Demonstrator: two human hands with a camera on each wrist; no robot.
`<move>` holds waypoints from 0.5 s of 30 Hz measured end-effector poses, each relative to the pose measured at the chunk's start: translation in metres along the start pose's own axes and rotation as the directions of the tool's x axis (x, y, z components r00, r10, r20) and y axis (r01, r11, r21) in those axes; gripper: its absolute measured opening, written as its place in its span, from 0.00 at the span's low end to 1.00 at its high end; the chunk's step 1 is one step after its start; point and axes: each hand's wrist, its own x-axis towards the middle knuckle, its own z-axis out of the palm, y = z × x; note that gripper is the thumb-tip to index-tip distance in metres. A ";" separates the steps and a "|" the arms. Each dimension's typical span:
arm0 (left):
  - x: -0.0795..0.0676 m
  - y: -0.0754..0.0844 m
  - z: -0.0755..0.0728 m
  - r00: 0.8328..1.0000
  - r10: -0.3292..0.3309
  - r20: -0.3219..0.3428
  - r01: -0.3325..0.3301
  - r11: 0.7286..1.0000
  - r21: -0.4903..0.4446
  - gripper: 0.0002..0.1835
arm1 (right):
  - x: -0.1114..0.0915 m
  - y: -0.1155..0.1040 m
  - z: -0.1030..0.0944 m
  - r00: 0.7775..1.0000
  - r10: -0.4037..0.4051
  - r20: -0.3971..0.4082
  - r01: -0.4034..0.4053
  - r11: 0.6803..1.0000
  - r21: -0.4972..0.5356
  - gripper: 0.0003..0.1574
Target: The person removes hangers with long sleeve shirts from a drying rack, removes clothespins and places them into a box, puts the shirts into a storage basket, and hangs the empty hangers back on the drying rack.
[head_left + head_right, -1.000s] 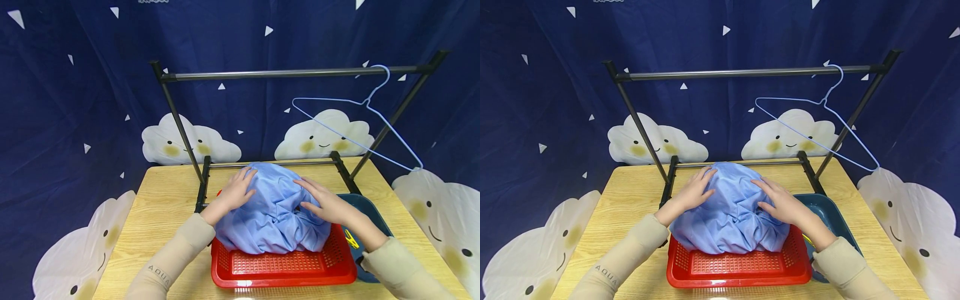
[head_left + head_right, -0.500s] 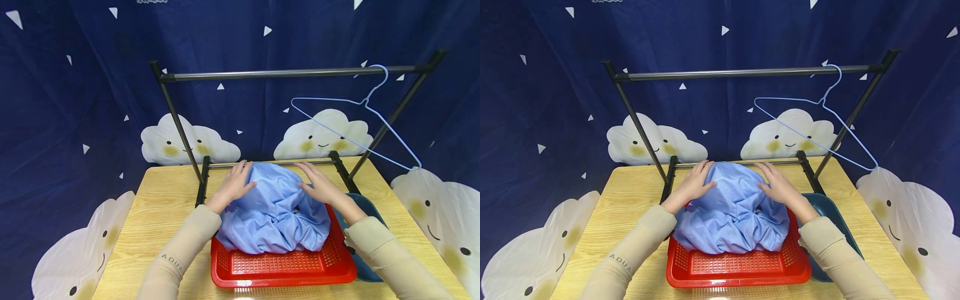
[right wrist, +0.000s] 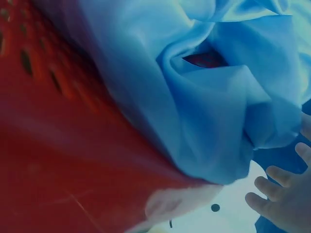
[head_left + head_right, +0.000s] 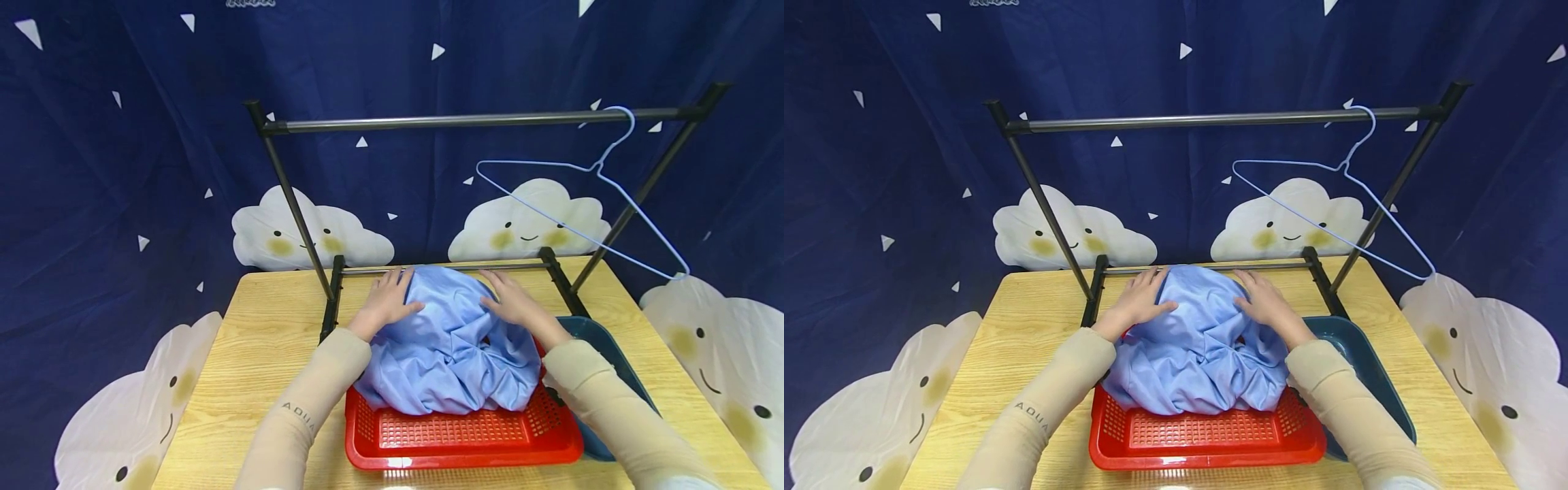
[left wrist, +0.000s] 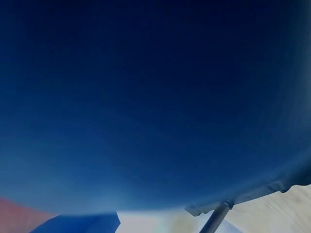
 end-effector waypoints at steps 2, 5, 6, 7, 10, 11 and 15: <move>0.002 0.000 0.002 1.000 -0.010 0.022 0.010 1.000 0.009 0.44 | 0.001 0.002 0.003 1.000 -0.008 0.001 0.008 1.000 0.000 0.36; 0.003 0.000 0.004 0.999 -0.022 0.046 0.021 1.000 0.011 0.44 | 0.002 0.002 0.007 1.000 -0.008 0.008 0.008 1.000 0.008 0.34; 0.004 0.000 0.005 0.998 -0.022 0.051 0.022 1.000 0.010 0.43 | 0.002 0.003 0.009 1.000 -0.005 0.011 0.005 1.000 0.011 0.34; 0.005 0.000 0.006 0.998 -0.023 0.060 0.022 1.000 0.010 0.43 | 0.003 0.003 0.010 1.000 -0.001 0.015 0.001 1.000 0.013 0.34; 0.006 0.001 0.009 0.996 -0.018 0.085 0.018 1.000 0.008 0.42 | 0.004 0.004 0.015 0.999 0.023 0.045 -0.023 1.000 0.019 0.34; 0.006 0.001 0.010 0.995 -0.017 0.094 0.017 1.000 0.003 0.42 | 0.004 0.005 0.016 0.998 0.033 0.057 -0.034 0.999 0.019 0.34; 0.007 0.003 0.013 0.992 -0.019 0.123 0.019 1.000 -0.003 0.40 | 0.006 0.005 0.019 0.990 0.073 0.120 -0.076 0.997 0.022 0.34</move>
